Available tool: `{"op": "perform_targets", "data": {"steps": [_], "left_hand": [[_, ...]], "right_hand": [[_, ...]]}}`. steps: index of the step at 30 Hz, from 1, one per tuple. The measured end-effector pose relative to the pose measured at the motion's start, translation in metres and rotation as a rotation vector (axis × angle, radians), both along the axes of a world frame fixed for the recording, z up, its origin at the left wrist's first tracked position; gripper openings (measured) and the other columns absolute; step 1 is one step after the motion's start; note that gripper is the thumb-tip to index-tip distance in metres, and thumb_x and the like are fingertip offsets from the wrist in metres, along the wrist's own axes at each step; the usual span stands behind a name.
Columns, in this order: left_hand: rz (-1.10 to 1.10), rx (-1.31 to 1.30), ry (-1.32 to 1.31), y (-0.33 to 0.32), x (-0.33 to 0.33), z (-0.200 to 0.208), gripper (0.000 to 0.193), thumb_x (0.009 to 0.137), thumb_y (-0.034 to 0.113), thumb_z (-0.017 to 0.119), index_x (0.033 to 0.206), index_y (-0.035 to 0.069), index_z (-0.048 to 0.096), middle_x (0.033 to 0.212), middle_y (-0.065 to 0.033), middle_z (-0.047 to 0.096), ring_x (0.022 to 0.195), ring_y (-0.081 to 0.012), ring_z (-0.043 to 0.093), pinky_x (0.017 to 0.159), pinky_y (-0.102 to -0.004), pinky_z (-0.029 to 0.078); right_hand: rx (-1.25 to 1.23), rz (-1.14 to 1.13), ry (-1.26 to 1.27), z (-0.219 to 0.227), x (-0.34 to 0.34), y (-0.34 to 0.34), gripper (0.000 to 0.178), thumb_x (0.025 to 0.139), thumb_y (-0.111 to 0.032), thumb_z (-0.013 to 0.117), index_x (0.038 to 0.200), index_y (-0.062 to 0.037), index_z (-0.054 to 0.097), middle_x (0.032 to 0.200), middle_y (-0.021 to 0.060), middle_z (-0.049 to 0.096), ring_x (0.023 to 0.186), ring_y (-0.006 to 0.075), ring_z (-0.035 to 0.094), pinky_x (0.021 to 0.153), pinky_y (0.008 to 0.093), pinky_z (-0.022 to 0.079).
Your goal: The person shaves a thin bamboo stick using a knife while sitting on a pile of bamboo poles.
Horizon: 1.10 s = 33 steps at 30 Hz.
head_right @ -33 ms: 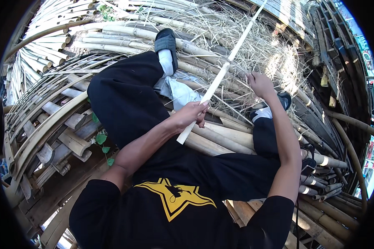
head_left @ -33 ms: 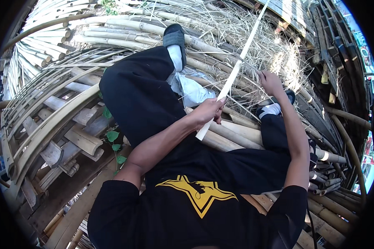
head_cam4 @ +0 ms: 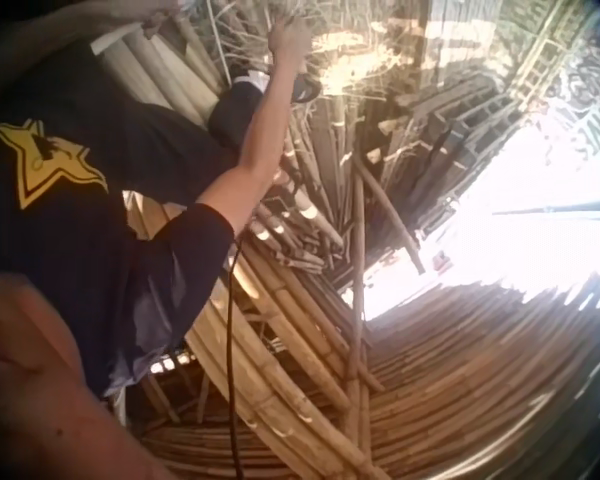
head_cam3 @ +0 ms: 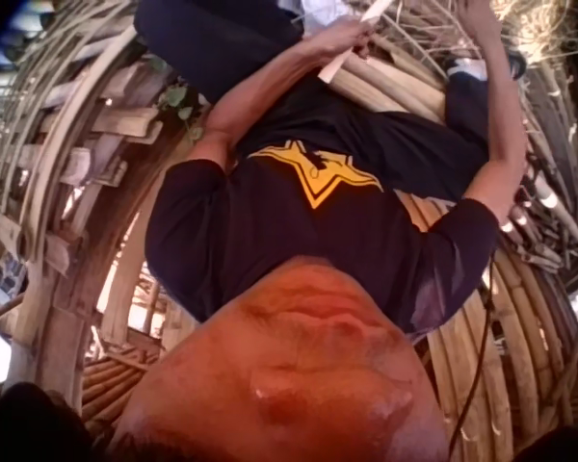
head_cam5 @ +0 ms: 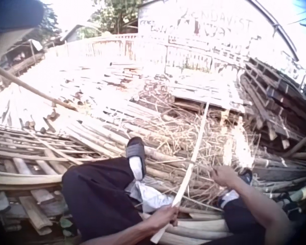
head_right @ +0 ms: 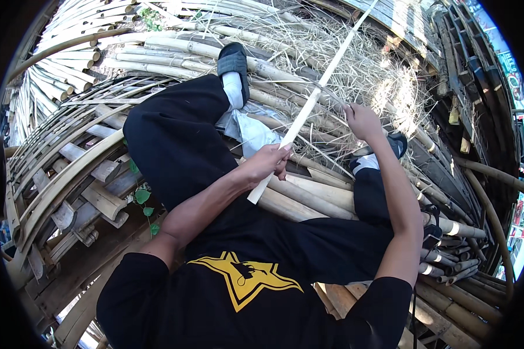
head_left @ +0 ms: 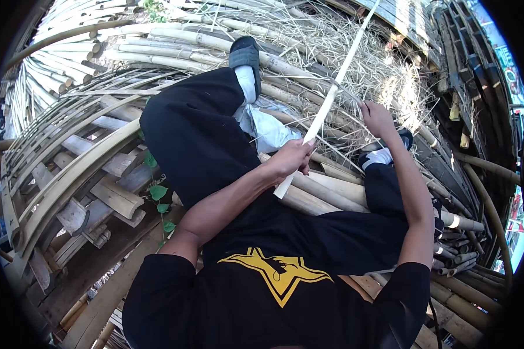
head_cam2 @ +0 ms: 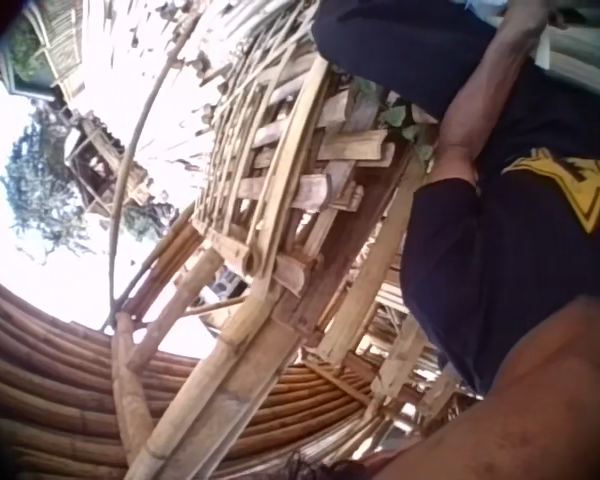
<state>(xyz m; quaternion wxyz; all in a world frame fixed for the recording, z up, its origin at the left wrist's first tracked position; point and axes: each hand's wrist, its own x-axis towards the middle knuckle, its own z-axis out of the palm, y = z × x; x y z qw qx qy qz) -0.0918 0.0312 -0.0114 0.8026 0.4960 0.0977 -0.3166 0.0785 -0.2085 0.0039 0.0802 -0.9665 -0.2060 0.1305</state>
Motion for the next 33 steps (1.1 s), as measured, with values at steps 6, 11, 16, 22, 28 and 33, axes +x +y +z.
{"op": "perform_targets", "data": {"steps": [6,11,16,22,28,33], "left_hand": [[-0.024,-0.010,-0.001,-0.004,-0.003,0.000,0.035,0.099,0.036,0.038,0.079,0.008,0.041,0.053,0.0022,0.035,0.048,-0.0108,0.041,0.054,-0.0277,0.043],[0.015,0.050,-0.013,0.000,0.005,-0.003,0.032,0.099,0.033,0.038,0.081,0.007,0.042,0.054,0.0021,0.034,0.045,-0.0087,0.037,0.051,-0.0270,0.042],[-0.040,-0.145,0.123,0.006,-0.005,0.011,0.029,0.099,0.032,0.039,0.085,0.007,0.041,0.061,-0.0042,0.046,0.039,-0.0059,0.035,0.046,-0.0237,0.041],[-0.025,-0.257,0.107,0.013,0.002,0.016,0.026,0.099,0.030,0.038,0.090,0.006,0.043,0.070,-0.0113,0.056,0.038,-0.0058,0.038,0.042,-0.0254,0.045],[-0.020,-0.274,0.151,0.001,-0.008,0.011,0.027,0.099,0.031,0.038,0.086,0.007,0.040,0.067,-0.0098,0.055,0.040,-0.0085,0.046,0.045,-0.0282,0.049],[-0.012,-0.294,0.111,0.011,-0.001,0.011,0.031,0.097,0.034,0.041,0.086,0.005,0.043,0.070,-0.0135,0.060,0.044,-0.0143,0.056,0.053,-0.0339,0.056]], "right_hand": [[0.111,0.156,0.051,0.004,-0.023,0.014,0.035,0.094,-0.033,0.044,0.081,-0.0032,0.058,0.071,0.0230,0.060,0.069,0.0415,0.058,0.065,0.0499,0.044],[0.088,-0.102,-0.016,-0.026,0.001,0.000,0.041,0.094,-0.037,0.043,0.080,-0.0016,0.057,0.070,0.0235,0.059,0.069,0.0417,0.057,0.064,0.0517,0.043],[0.178,0.289,-0.019,-0.013,-0.019,0.013,0.038,0.093,-0.036,0.045,0.077,-0.0028,0.054,0.064,0.0216,0.055,0.065,0.0410,0.057,0.060,0.0499,0.042],[0.149,0.026,-0.048,-0.010,-0.009,0.020,0.038,0.094,-0.036,0.043,0.083,-0.0019,0.056,0.063,0.0245,0.055,0.066,0.0431,0.057,0.060,0.0520,0.042],[0.135,0.088,-0.070,-0.016,0.019,-0.015,0.034,0.094,-0.035,0.043,0.085,-0.0044,0.056,0.061,0.0206,0.056,0.062,0.0419,0.056,0.058,0.0499,0.044],[0.150,-0.082,0.004,-0.014,0.013,-0.001,0.044,0.094,-0.039,0.042,0.078,0.0001,0.055,0.068,0.0251,0.058,0.068,0.0445,0.056,0.064,0.0512,0.043]]}}
